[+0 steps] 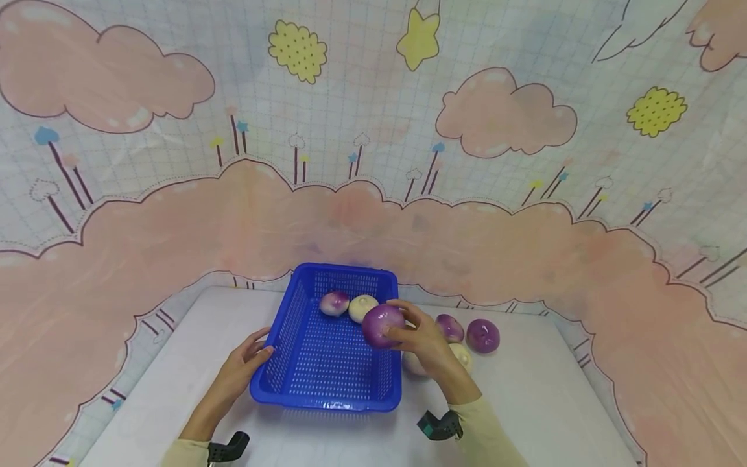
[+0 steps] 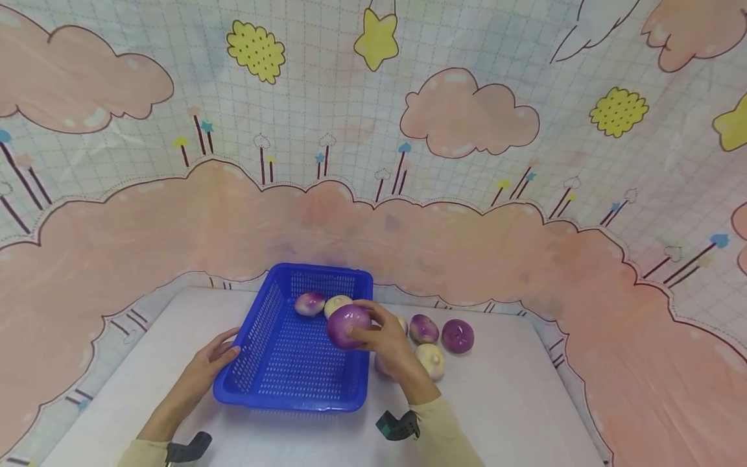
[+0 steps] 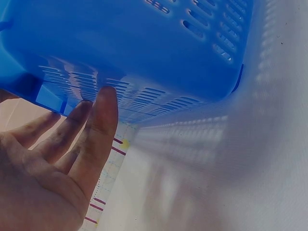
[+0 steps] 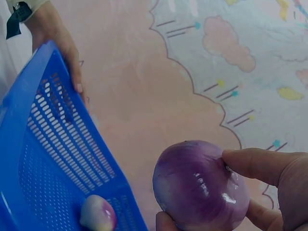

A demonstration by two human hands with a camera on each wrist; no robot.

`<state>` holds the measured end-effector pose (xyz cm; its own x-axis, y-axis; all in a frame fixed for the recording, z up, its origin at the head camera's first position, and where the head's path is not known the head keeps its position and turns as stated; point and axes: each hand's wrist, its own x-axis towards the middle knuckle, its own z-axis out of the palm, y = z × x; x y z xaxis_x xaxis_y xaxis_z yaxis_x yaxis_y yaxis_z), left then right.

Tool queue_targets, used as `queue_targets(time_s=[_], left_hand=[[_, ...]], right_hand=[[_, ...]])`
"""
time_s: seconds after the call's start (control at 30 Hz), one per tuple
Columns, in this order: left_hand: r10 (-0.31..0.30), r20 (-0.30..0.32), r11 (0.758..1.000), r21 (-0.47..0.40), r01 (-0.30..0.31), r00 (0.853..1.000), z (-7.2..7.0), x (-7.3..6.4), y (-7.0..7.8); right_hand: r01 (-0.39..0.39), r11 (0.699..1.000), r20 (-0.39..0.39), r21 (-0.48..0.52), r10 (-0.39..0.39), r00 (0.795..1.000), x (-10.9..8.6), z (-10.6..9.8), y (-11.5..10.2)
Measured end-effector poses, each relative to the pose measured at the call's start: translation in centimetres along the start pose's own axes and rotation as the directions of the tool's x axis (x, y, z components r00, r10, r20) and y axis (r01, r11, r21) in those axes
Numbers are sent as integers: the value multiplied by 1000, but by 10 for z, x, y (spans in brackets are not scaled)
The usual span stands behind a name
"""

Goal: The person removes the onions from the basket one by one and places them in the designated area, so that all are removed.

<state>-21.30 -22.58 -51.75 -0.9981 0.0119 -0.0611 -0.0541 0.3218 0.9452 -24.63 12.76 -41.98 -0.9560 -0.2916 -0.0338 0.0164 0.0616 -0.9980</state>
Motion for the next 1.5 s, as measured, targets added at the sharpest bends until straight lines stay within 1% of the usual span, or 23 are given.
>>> queue_targets(time_s=[0.17,0.3,0.5,0.6,0.77,0.87,1.0,1.17,1.4,1.5], left_hand=[[7,8,1000,-7,-7,1000,0,-1,0],[7,14,1000,-8,-7,1000,0,-1,0],[-4,11,1000,-2,4,1000,1,0,-1],[-4,13,1000,0,4,1000,1,1,-2],[1,19,1000,-2,-1,1000,0,3,-1],[0,20,1000,1,0,1000,-1,3,0],[-3,22,1000,-3,3,1000,-1,4,0],[-6,25,1000,-10,6,1000,-1,3,-1],[-9,27,1000,-10,9,1000,-1,3,-1],[-12,26,1000,-4,12,1000,-2,2,-1]], right_hand=[[-4,1000,-19,-11,4,1000,-7,-13,2],[-11,1000,-53,-24,9,999,-13,-23,6],[-9,1000,-109,13,10,994,-21,-37,12],[-10,1000,-130,-10,9,991,-26,-44,14],[-13,997,-166,-79,0,986,-34,-56,14],[-23,996,-191,-87,5,981,-37,-63,17],[-31,997,-204,-66,17,979,-41,-70,25],[-38,998,-238,-48,26,971,-48,-79,35],[-89,993,-292,-78,62,954,-59,-94,46],[-98,993,-308,-66,73,949,-65,-101,49]])
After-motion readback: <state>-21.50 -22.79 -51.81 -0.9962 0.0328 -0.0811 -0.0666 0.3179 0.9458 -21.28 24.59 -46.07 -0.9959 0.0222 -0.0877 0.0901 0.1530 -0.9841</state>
